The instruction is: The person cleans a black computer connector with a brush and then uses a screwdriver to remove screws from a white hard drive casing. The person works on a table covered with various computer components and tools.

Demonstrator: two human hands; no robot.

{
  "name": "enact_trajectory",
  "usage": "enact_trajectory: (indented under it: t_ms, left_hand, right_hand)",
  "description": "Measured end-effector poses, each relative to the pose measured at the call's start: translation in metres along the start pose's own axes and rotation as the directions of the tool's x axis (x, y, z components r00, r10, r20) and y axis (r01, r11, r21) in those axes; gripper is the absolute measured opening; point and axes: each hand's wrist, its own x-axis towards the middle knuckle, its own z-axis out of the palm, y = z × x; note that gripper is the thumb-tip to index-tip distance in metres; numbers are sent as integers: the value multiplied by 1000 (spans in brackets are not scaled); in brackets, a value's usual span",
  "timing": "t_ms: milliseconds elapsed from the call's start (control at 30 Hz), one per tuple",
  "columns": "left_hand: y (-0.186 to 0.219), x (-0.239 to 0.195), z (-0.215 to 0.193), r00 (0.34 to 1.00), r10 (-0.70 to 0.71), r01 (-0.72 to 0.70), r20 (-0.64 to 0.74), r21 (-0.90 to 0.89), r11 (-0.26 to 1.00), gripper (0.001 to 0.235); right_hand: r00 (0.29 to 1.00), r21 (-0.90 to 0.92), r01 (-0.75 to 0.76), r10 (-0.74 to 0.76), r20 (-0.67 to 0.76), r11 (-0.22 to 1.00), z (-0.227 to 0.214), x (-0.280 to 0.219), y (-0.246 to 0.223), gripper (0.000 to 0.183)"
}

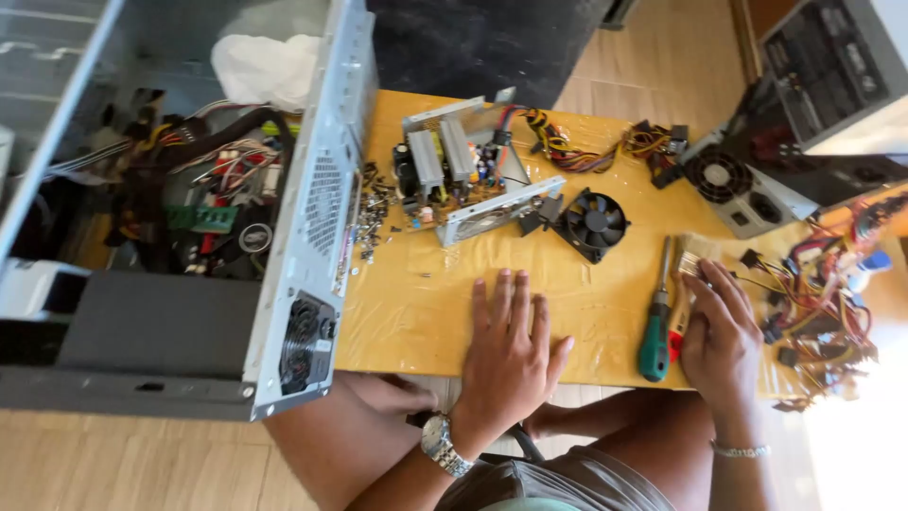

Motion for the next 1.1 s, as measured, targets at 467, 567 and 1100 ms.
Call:
enact_trajectory:
  t_ms: [467, 567, 1100]
  left_hand:
    - [-3, 1, 4, 1000, 9, -9, 3, 14, 1000, 47]
    - [0, 3, 8, 1000, 24, -23, -16, 55, 998, 45]
    - [109, 270, -28, 548, -347, 758, 761, -627, -180, 138]
  right_hand:
    - [1000, -13, -6, 6, 4, 1000, 0, 12, -10, 36]
    - [1000, -8, -7, 7, -4, 1000, -4, 13, -8, 34]
    - [999, 148, -42, 41, 6, 988, -9, 3, 4, 38]
